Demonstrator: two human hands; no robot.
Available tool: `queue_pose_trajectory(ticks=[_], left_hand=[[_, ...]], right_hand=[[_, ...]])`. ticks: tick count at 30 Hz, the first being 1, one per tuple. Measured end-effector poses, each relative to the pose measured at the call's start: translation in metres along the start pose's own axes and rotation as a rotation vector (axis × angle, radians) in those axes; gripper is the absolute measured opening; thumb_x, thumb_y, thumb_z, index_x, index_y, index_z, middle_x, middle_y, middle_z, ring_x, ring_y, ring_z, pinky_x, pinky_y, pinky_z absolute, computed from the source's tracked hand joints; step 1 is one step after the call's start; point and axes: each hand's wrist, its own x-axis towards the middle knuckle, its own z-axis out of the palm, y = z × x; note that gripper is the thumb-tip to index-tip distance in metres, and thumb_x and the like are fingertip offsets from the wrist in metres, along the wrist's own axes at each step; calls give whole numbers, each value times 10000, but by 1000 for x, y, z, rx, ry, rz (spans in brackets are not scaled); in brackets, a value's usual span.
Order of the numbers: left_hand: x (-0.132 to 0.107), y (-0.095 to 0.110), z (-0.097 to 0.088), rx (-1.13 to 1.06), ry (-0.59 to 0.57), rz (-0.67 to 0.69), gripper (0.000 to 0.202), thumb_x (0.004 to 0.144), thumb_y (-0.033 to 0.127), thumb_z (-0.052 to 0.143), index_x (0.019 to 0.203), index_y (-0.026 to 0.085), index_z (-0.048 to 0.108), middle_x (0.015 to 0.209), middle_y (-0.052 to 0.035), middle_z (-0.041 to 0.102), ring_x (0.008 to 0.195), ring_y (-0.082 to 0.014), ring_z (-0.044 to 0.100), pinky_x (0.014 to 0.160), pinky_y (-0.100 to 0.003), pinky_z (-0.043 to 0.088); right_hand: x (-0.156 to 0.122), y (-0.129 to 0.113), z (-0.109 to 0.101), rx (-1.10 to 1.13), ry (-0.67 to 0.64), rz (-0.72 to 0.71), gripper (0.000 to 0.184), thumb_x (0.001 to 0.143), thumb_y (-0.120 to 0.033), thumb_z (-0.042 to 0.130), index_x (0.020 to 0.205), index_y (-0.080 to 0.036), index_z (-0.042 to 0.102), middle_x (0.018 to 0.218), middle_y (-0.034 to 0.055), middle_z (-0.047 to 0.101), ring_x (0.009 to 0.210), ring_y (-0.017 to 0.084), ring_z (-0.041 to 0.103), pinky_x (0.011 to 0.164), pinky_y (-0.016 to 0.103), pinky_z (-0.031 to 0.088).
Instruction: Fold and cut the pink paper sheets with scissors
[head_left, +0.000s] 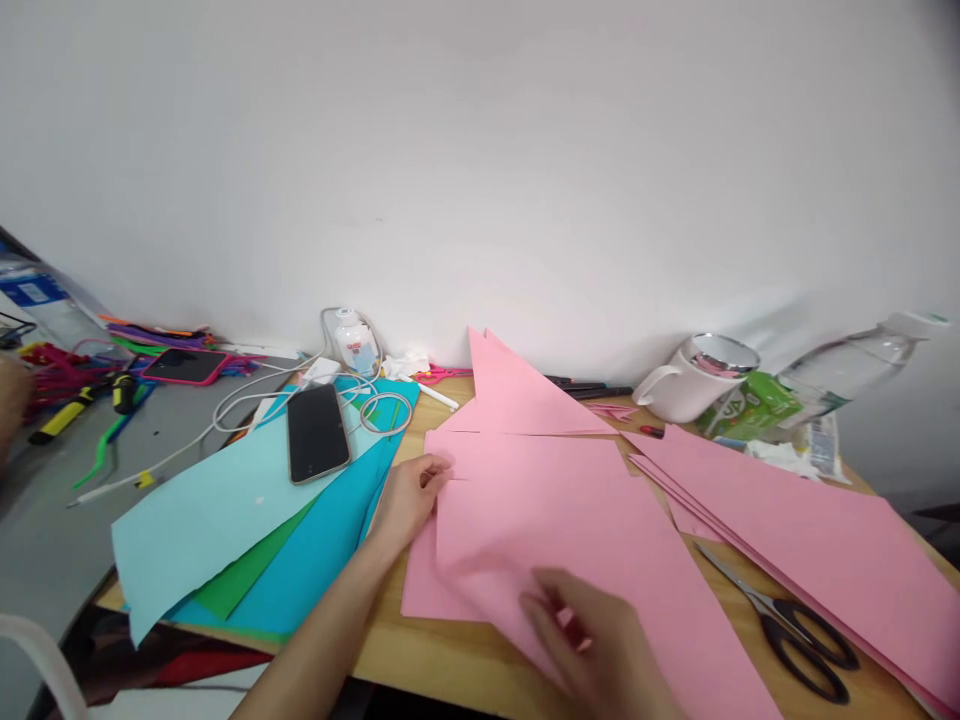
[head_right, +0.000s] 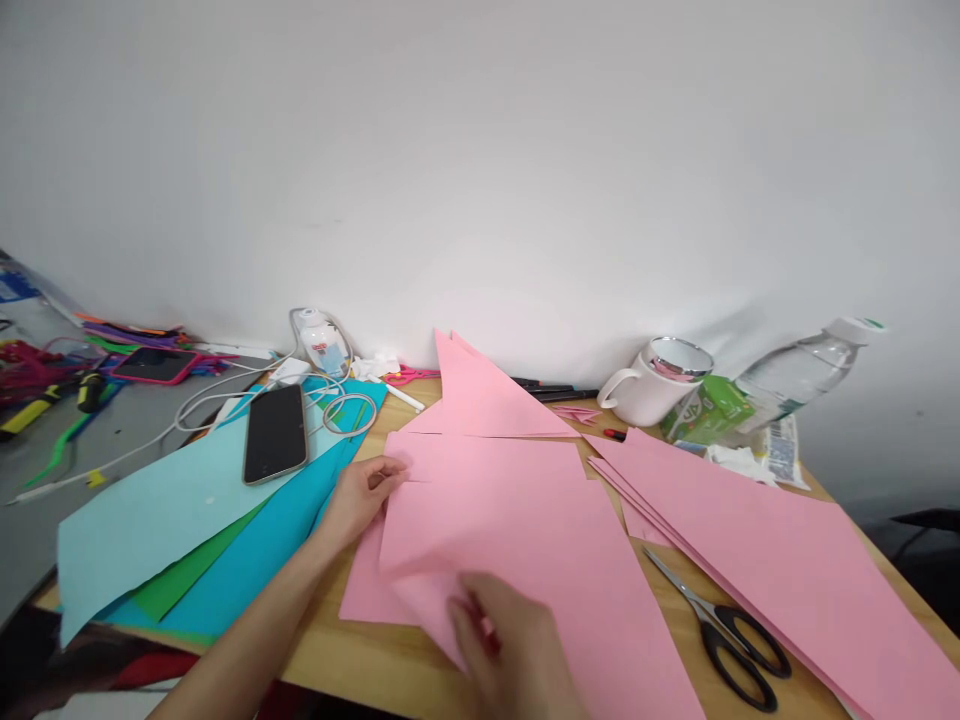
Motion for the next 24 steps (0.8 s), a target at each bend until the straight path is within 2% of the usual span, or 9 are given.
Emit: queue_pose_trajectory(ticks=[1, 3, 5, 8, 10, 13, 17, 21, 24], left_hand=[[1, -1, 0, 15, 2, 17, 198, 765, 313, 570, 813, 168, 695, 780, -39, 720, 700, -174, 666, 620, -252, 507], [2, -3, -1, 58, 12, 59, 187, 768, 301, 575, 807, 159, 690, 753, -39, 719, 666, -169, 664, 584, -244, 506], [1, -3, -2, 127, 34, 119, 169, 780, 280, 573, 810, 157, 685, 730, -37, 714, 639, -162, 658, 566, -242, 506], [-6, 3, -2, 279, 132, 245, 198, 841, 234, 503, 918, 152, 665, 856, -79, 702, 736, -189, 653, 663, -315, 522], [-16, 11, 1, 383, 189, 372, 247, 886, 205, 429, 1009, 146, 634, 1002, -125, 664, 905, -231, 625, 794, -408, 500], [-30, 23, 12, 493, 113, 616, 208, 899, 210, 448, 974, 160, 636, 967, -103, 669, 916, -222, 616, 830, -403, 493], [-42, 25, 24, 675, -2, 846, 251, 875, 160, 493, 1105, 143, 593, 1116, -141, 645, 1065, -262, 581, 905, -427, 470], [-48, 17, 27, 962, -28, 944, 453, 816, -4, 384, 1244, 91, 497, 1249, -203, 564, 1215, -300, 483, 953, -449, 437], [-51, 13, 29, 991, -19, 921, 512, 780, -22, 394, 1277, 76, 466, 1250, -203, 566, 1252, -319, 446, 975, -460, 416]], right_hand=[[7, 6, -10, 25, 1, 91, 186, 879, -287, 457, 935, -205, 614, 603, -25, 603, 447, 103, 553, 414, 168, 439], [23, 19, -25, 84, -27, 178, 334, 856, -299, 480, 1174, -208, 531, 719, -6, 642, 509, 117, 586, 464, 190, 468], [37, 33, -34, 105, -74, 203, 423, 846, -289, 474, 1262, -212, 463, 823, 12, 648, 478, 102, 551, 463, 203, 454], [51, 50, -39, 49, -88, 218, 392, 842, -284, 451, 1221, -208, 514, 866, 28, 651, 428, 88, 492, 442, 215, 417], [55, 58, -39, -10, -75, 200, 313, 827, -287, 465, 1091, -201, 612, 865, 41, 678, 503, 119, 546, 504, 239, 445], [59, 66, -39, -70, -54, 188, 228, 805, -308, 507, 909, -203, 681, 836, 49, 701, 627, 172, 590, 597, 281, 465], [69, 76, -42, -56, -80, 191, 265, 812, -353, 510, 935, -195, 683, 706, 29, 655, 598, 173, 554, 565, 283, 439], [78, 87, -46, 114, -91, 288, 361, 813, -434, 517, 982, -152, 664, 629, 13, 595, 555, 152, 529, 498, 252, 401], [80, 93, -47, 226, -74, 364, 355, 793, -450, 558, 946, -145, 652, 637, 16, 608, 553, 141, 540, 466, 227, 384]])
